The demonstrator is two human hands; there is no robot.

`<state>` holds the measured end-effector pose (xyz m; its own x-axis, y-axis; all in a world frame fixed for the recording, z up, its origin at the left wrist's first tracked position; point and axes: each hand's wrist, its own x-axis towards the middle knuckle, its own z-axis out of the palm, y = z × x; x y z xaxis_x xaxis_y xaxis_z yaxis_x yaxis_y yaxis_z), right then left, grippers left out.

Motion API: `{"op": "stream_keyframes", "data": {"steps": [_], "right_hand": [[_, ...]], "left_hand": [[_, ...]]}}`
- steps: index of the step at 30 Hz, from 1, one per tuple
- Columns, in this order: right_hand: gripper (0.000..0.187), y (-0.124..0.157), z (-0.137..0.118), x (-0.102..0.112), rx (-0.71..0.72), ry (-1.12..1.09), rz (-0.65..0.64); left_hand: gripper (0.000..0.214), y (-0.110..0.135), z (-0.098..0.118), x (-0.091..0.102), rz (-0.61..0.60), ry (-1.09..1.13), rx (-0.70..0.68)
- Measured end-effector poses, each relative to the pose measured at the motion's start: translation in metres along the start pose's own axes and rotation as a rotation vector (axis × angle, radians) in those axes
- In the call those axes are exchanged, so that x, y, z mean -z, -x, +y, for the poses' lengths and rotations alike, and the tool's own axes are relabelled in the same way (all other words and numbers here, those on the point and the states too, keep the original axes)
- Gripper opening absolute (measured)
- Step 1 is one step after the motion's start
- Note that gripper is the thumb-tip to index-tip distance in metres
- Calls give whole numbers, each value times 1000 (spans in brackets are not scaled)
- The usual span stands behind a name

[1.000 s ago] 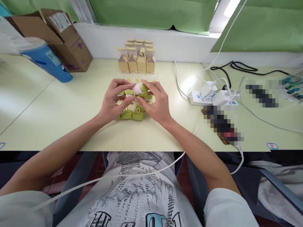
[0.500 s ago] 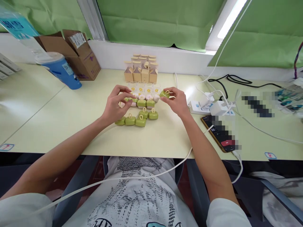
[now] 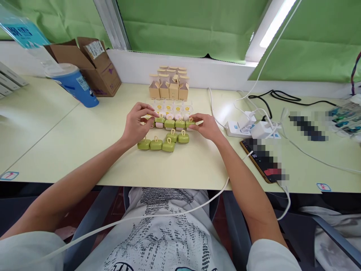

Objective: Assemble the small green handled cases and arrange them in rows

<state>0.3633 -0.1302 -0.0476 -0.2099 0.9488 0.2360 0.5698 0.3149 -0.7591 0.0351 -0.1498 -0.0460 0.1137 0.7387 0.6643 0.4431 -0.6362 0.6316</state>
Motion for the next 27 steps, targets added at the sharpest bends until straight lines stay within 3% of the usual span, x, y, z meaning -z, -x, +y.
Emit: {"op": "stream_keyframes", "data": {"steps": [6, 20, 27], "right_hand": [[45, -2, 4, -1, 6, -3, 0], [47, -5, 17, -2, -9, -60, 34], [39, -4, 13, -2, -8, -83, 30]], "left_hand": [[26, -2, 1, 3, 0, -14, 1], [31, -25, -42, 17, 189, -71, 349], [20, -24, -40, 16, 69, -194, 398]]}}
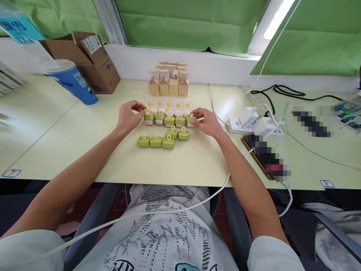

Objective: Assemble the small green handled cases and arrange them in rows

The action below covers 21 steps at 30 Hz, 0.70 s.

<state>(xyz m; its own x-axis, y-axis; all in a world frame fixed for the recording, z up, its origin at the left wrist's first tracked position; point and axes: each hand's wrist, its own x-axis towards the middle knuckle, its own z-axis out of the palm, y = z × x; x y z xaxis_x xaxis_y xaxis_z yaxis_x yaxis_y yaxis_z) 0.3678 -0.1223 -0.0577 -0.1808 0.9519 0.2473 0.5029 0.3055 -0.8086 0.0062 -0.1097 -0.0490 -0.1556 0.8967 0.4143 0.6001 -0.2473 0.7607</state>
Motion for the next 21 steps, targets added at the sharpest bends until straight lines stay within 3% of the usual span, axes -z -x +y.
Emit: {"op": "stream_keyframes", "data": {"steps": [11, 16, 21], "right_hand": [[56, 0, 2, 1, 6, -11, -1], [61, 1, 1, 0, 35, 27, -17], [72, -3, 7, 0, 68, 82, 66]], "left_hand": [[11, 2, -7, -6, -122, -51, -70], [15, 3, -5, -7, -125, -77, -48], [8, -1, -13, -9, -87, -90, -91]]}}
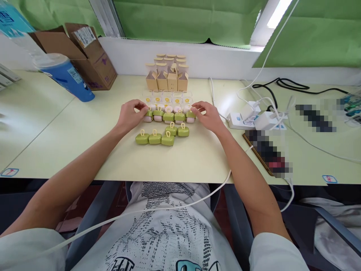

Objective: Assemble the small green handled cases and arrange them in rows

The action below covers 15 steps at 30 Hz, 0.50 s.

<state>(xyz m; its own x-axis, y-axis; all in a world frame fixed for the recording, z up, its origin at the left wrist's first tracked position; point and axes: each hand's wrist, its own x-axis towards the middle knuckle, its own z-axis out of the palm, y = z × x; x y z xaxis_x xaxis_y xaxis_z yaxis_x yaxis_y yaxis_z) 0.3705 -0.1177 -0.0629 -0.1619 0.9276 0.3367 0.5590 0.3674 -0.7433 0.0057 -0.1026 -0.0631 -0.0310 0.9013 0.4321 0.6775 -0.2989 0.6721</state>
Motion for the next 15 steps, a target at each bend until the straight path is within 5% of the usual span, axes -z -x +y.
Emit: {"op": "stream_keyframes", "data": {"steps": [6, 15], "right_hand": [[105, -4, 13, -5, 87, 131, -14], [105, -4, -1, -14, 123, 299, -187]], "left_hand": [[6, -4, -10, -3, 44, 24, -67], [8, 2, -7, -2, 111, 41, -257]]}}
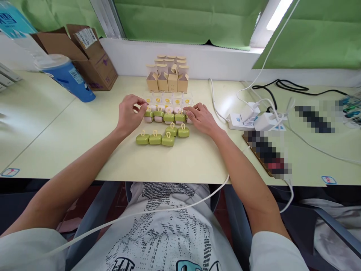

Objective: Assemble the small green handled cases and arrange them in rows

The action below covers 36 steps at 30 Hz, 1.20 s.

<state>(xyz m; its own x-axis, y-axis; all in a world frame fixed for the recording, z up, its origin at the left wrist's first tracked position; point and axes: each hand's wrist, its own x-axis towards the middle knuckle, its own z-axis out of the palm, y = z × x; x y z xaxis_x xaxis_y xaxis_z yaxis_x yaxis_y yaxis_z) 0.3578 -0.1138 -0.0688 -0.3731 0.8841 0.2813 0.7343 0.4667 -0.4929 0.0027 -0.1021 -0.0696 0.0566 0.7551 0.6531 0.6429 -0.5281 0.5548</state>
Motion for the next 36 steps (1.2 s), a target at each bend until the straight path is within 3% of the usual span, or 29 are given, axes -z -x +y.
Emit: {"op": "stream_keyframes", "data": {"steps": [7, 13, 17, 20, 22, 28, 32, 36], "right_hand": [[106, -5, -5, -7, -2, 119, 19], [98, -1, -5, -3, 59, 106, 309], [66, -2, -5, 1, 94, -22, 549], [33, -4, -2, 5, 25, -82, 657], [22, -4, -1, 10, -70, -112, 624], [35, 2, -4, 20, -277, -88, 230], [49, 3, -5, 18, -182, -26, 115], [57, 5, -4, 19, -103, -110, 44]], "left_hand": [[9, 0, 5, 1, -4, 5, 8], [11, 1, 8, 1, 54, -23, -59], [11, 3, 19, 4, 57, -13, -135], [13, 7, 36, 9, -32, 31, -278], [17, 11, 48, 12, -141, 74, -394], [25, 24, 68, 15, -435, -23, -689], [29, 28, 70, 14, -468, -69, -775], [45, 29, 70, 13, -497, -97, -841]]}}
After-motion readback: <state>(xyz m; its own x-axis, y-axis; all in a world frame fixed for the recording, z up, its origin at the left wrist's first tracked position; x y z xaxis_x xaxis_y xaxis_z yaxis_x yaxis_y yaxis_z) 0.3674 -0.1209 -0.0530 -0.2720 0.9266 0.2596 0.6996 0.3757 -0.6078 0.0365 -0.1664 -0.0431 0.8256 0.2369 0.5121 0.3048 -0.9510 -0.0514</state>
